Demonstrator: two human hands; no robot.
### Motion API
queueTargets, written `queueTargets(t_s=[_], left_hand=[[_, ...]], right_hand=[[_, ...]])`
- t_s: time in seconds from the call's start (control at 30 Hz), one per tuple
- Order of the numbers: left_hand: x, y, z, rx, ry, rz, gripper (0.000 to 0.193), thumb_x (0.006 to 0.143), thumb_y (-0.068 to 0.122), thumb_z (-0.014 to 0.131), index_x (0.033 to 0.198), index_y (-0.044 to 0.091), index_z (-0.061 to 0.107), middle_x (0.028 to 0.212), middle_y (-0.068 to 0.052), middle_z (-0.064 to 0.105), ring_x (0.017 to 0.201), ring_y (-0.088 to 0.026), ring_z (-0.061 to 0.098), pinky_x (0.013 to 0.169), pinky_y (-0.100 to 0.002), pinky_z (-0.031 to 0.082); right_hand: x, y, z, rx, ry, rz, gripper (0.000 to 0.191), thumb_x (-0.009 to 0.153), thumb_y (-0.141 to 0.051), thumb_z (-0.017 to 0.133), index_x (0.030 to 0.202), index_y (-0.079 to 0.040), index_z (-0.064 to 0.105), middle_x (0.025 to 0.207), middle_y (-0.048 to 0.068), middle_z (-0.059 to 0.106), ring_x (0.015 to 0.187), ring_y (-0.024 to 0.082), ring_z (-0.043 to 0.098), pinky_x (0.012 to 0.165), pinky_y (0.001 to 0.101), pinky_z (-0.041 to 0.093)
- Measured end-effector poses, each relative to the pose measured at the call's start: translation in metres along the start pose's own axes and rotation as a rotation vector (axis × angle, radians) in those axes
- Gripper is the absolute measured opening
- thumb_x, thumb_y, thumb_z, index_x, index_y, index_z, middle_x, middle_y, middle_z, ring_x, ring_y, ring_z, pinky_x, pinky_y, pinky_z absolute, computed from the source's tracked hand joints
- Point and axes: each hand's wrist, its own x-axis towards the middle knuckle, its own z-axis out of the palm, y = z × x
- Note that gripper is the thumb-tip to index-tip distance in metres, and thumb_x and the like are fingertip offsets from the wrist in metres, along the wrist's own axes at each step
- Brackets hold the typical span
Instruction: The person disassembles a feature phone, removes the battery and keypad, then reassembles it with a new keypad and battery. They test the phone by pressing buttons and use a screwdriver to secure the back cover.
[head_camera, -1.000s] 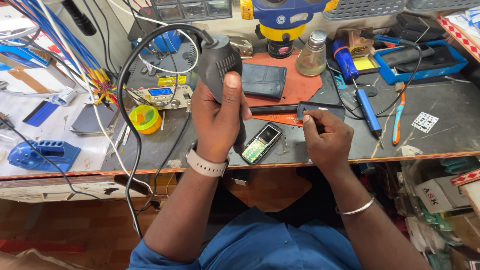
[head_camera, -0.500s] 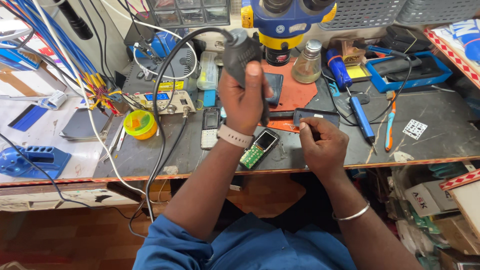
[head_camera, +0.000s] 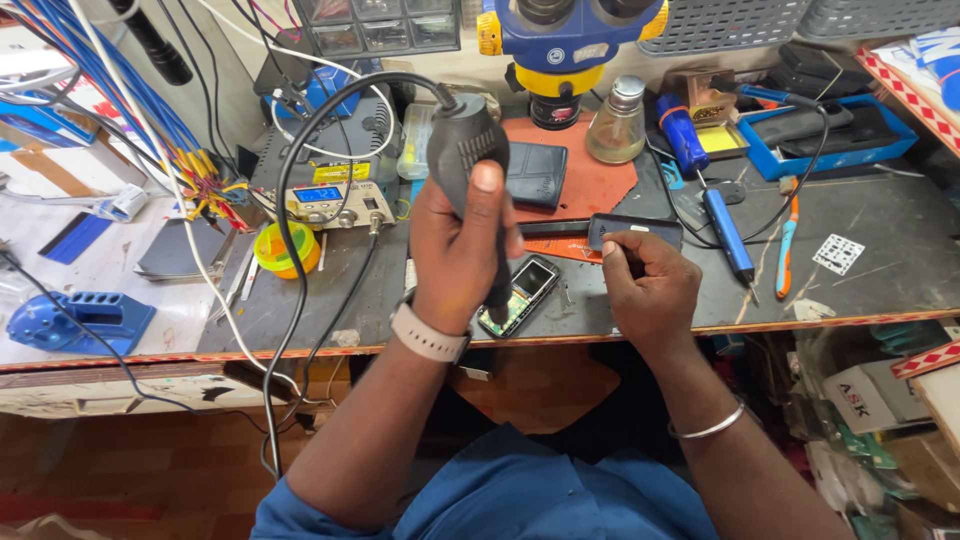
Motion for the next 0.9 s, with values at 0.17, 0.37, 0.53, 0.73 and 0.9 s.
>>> queueTargets(t_s=[0.17,0.37,0.53,0.73,0.9], left_hand=[[-0.001,0.002,-0.015,0.068,0.033,0.109,0.029,0.112,0.035,0.056,0.102,0.007,0.054,0.072,-0.002,0.059,0.059,-0.009,0.059,0.054,-0.023,0.047],[0.005,-0.001,-0.011,-0.067,0.11,-0.006,0.028,0.109,0.035,0.054,0.102,0.008,0.055,0.072,-0.001,0.057,0.056,-0.009,0.058,0.051,-0.023,0.047],[0.003,-0.002,-0.013,0.033,0.088,0.076,0.028,0.109,0.032,0.058,0.099,0.007,0.055,0.07,-0.001,0.058,0.056,-0.008,0.057,0.051,-0.023,0.045],[0.0,0.003,-0.014,0.113,0.116,0.101,0.027,0.11,0.031,0.059,0.099,0.006,0.056,0.067,0.0,0.058,0.055,-0.008,0.057,0.051,-0.023,0.044],[0.0,0.0,-0.01,-0.045,0.14,0.145,0.035,0.114,0.037,0.054,0.098,0.005,0.056,0.077,-0.003,0.059,0.064,-0.011,0.061,0.058,-0.025,0.049]], right_hand=[[-0.001,-0.003,-0.001,0.003,-0.004,0.033,0.011,0.098,-0.007,0.069,0.101,0.001,0.076,0.076,0.003,0.07,0.066,0.006,0.061,0.059,0.0231,0.048],[0.0,-0.005,-0.001,-0.021,0.003,0.033,0.013,0.097,-0.009,0.069,0.102,0.001,0.076,0.073,0.003,0.069,0.065,0.005,0.06,0.058,0.0221,0.047],[0.001,-0.004,-0.001,-0.005,-0.011,0.041,0.013,0.097,-0.008,0.068,0.102,0.001,0.076,0.073,0.002,0.069,0.064,0.005,0.059,0.058,0.0221,0.046],[0.0,-0.002,0.0,-0.005,-0.011,0.028,0.012,0.098,-0.008,0.069,0.104,0.001,0.076,0.073,0.001,0.067,0.065,0.004,0.057,0.058,0.0214,0.045],[-0.001,-0.002,0.0,-0.01,-0.001,0.029,0.012,0.098,-0.008,0.069,0.104,0.0,0.076,0.073,0.0,0.067,0.065,0.004,0.058,0.058,0.0212,0.045]])
